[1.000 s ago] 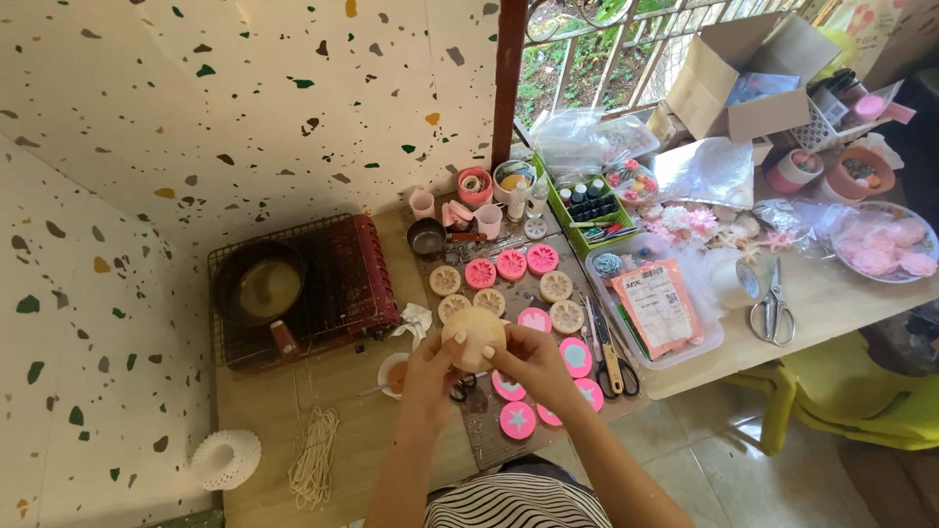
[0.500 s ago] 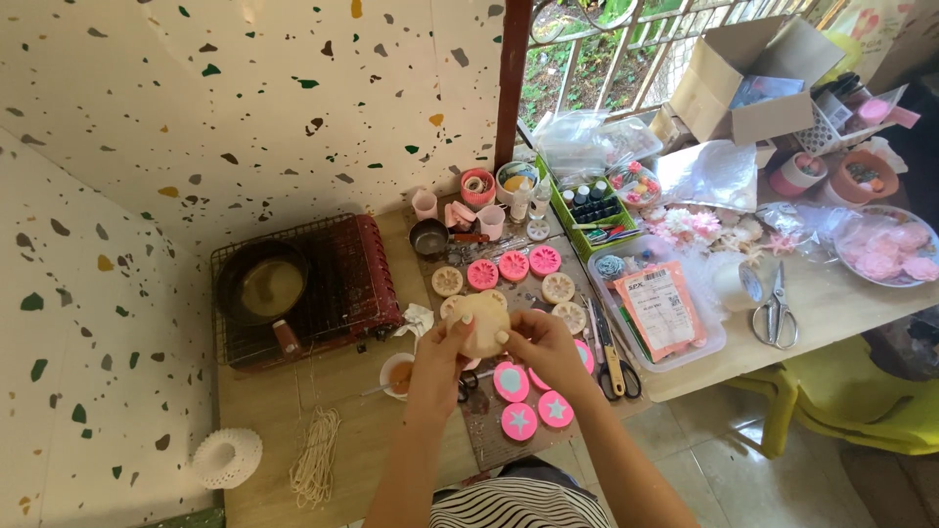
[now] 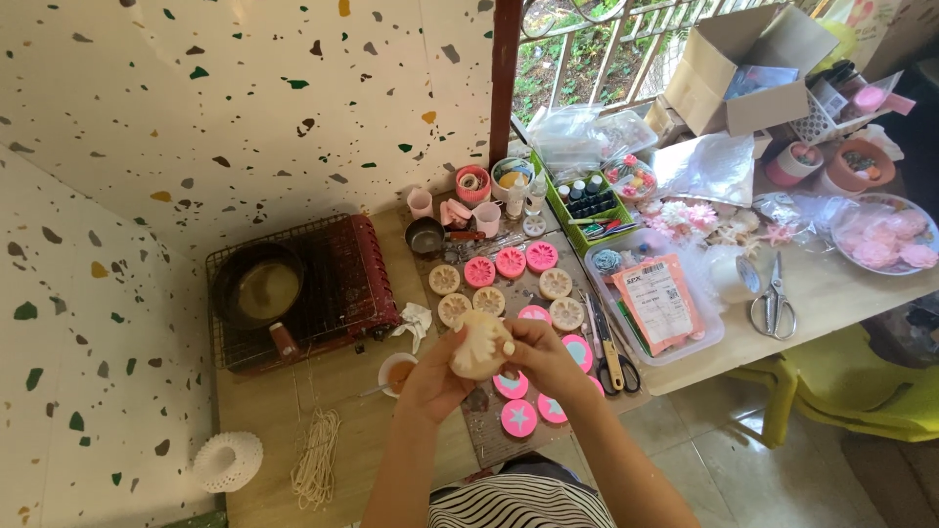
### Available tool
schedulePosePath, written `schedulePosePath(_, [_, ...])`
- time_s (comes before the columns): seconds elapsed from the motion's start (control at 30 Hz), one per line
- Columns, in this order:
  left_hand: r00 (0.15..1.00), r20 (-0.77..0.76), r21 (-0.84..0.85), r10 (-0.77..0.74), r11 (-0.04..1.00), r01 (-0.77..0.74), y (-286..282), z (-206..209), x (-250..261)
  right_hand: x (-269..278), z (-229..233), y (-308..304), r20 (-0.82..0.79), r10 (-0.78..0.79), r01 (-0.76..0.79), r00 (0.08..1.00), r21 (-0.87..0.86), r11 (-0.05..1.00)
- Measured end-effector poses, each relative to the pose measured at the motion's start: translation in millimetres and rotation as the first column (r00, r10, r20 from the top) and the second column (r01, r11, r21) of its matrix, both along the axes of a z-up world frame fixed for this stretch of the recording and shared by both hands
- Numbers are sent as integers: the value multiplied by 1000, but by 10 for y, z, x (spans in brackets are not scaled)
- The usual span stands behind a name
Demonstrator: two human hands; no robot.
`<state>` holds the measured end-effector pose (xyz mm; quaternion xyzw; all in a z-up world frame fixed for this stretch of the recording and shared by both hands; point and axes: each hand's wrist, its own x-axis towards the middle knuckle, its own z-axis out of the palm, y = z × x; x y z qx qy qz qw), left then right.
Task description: Making decorative flower-shaped candles by unmolding and assembling wax components.
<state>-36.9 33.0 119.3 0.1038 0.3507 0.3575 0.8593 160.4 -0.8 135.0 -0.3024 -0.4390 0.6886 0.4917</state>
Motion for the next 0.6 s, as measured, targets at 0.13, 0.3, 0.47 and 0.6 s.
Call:
schedulePosePath(0.13, [984, -137, 157, 118, 983, -96, -46, 203, 94, 19, -209, 75, 123, -199, 206, 972, -49, 977])
schedulePosePath(0.3, [926, -318, 415, 202, 908, -56, -26, 28, 29, -35, 18, 33, 439, -235, 241, 867, 45, 970])
schedulePosePath(0.47, [898, -441, 522, -12, 810, 267, -53, 309, -29, 39, -157, 11, 147, -175, 191, 974, -102, 976])
schedulePosePath(0.6, [941, -335, 464, -54, 859, 214, -37, 169, -52, 102, -558, 47, 109, -211, 231, 971, -226, 946])
